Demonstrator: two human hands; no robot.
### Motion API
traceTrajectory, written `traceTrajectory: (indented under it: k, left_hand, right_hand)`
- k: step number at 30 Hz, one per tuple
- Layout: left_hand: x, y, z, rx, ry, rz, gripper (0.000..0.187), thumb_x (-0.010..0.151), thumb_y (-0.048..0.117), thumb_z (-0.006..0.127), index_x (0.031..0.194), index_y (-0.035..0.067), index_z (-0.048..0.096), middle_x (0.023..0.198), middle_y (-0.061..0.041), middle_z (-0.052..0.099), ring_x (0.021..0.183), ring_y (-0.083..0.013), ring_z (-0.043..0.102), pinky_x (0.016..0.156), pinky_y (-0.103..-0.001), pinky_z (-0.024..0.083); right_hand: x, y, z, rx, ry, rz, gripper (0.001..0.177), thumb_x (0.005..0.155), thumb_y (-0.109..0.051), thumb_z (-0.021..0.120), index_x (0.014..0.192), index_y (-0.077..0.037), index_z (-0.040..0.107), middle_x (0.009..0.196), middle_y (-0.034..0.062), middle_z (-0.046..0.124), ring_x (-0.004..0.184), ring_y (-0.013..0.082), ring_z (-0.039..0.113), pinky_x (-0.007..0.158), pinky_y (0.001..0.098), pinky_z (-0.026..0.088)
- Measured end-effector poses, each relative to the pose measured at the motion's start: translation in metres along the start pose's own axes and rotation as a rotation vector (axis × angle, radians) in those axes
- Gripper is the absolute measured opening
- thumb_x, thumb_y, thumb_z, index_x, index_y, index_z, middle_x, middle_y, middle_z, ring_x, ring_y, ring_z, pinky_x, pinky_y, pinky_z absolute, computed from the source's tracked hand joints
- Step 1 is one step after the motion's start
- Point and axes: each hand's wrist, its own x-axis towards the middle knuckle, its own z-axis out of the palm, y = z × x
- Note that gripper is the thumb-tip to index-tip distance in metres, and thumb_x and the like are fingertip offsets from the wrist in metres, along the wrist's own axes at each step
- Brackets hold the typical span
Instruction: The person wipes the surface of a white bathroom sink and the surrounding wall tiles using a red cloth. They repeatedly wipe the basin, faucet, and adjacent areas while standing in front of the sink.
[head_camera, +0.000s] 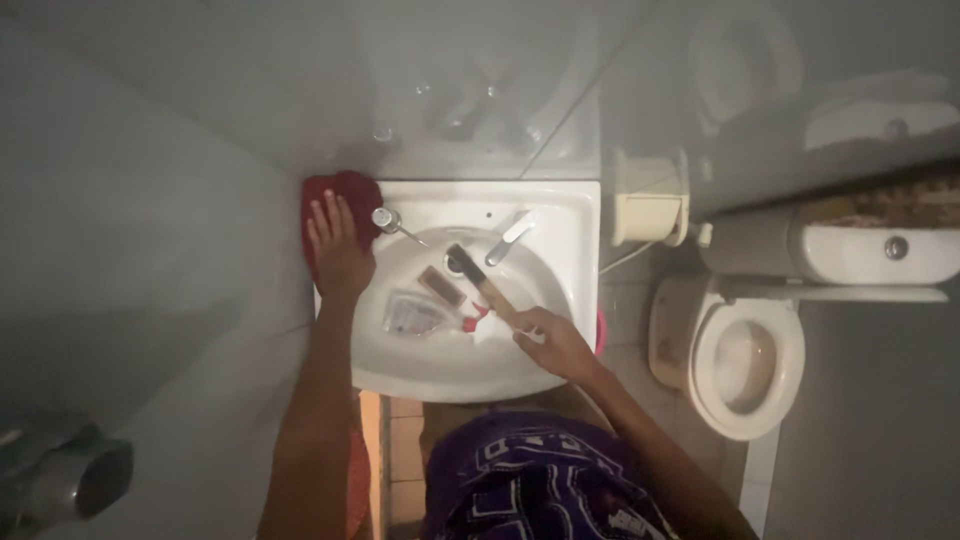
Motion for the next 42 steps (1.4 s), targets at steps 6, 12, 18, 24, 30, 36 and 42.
traceTrajectory:
  k: [6, 12, 18, 24, 30, 36, 42]
  left_hand:
    - [-0.027, -0.007, 0.000, -0.055, -0.037, 0.075, 0.084, 0.091, 0.031, 0.069, 0.159, -0.002, 0.033, 0.167, -0.020, 0.030, 0.157, -0.0403, 0.023, 0.129, -0.052, 0.017]
    - [-0.049, 0.002, 0.011, -0.131, -0.006, -0.003, 0.080, 0.091, 0.027, 0.067, 0.159, -0.001, 0.034, 0.167, -0.019, 0.032, 0.155, -0.0383, 0.026, 0.126, -0.052, 0.019]
    - [-0.049, -0.006, 0.024, -0.224, 0.036, -0.017, 0.075, 0.094, 0.028, 0.066, 0.156, 0.001, 0.034, 0.163, -0.021, 0.033, 0.153, -0.0398, 0.026, 0.123, -0.056, 0.019]
    - [-0.053, -0.013, 0.024, -0.207, 0.084, 0.023, 0.072, 0.096, 0.023, 0.060, 0.159, 0.002, 0.033, 0.166, -0.019, 0.035, 0.155, -0.0379, 0.029, 0.126, -0.054, 0.022]
    - [-0.038, -0.018, 0.054, -0.407, 0.079, -0.173, 0.066, 0.100, 0.027, 0.056, 0.159, 0.003, 0.038, 0.163, -0.021, 0.038, 0.150, -0.0391, 0.033, 0.121, -0.053, 0.025]
    - [0.003, -0.011, 0.072, -1.620, 0.012, -0.814, 0.055, 0.104, 0.037, 0.058, 0.140, -0.004, 0.059, 0.142, -0.037, 0.055, 0.130, -0.0556, 0.049, 0.105, -0.060, 0.044]
    - [0.018, 0.031, 0.072, -0.646, 0.121, 0.019, 0.053, 0.098, 0.029, 0.064, 0.139, -0.005, 0.057, 0.146, -0.031, 0.052, 0.139, -0.0468, 0.042, 0.116, -0.050, 0.034]
  right_hand:
    - [-0.017, 0.013, 0.020, 0.016, -0.030, -0.033, 0.034, 0.089, -0.018, 0.074, 0.121, -0.010, 0.072, 0.116, 0.0104, 0.073, 0.099, 0.0236, 0.071, 0.084, 0.0354, 0.058]
    - [0.030, -0.035, 0.027, -0.024, -0.080, -0.067, 0.068, 0.084, -0.019, 0.073, 0.147, -0.016, 0.051, 0.147, 0.0139, 0.053, 0.109, 0.0308, 0.066, 0.097, 0.0418, 0.053]
    - [0.126, -0.089, 0.068, -0.408, 0.072, -0.533, 0.070, 0.084, -0.012, 0.069, 0.147, -0.006, 0.040, 0.163, 0.0218, 0.038, 0.149, 0.0376, 0.039, 0.122, 0.0482, 0.034]
    - [0.166, -0.116, 0.097, -0.490, -0.027, -0.506, 0.089, 0.077, -0.009, 0.069, 0.153, 0.006, 0.026, 0.163, 0.0247, 0.025, 0.152, 0.0388, 0.025, 0.120, 0.0534, 0.023]
    - [0.164, -0.110, 0.094, -0.374, -0.016, -0.401, 0.087, 0.076, -0.001, 0.064, 0.156, 0.000, 0.032, 0.164, 0.0209, 0.032, 0.150, 0.0373, 0.031, 0.124, 0.0468, 0.028]
    - [0.158, -0.105, 0.093, -0.345, 0.117, -0.468, 0.084, 0.072, 0.001, 0.067, 0.151, 0.005, 0.036, 0.156, 0.0264, 0.037, 0.143, 0.0421, 0.037, 0.117, 0.0493, 0.032]
    - [0.157, -0.104, 0.102, -0.213, 0.127, -0.338, 0.051, 0.082, -0.006, 0.070, 0.130, 0.000, 0.055, 0.131, 0.0208, 0.058, 0.125, 0.0405, 0.056, 0.107, 0.0501, 0.046]
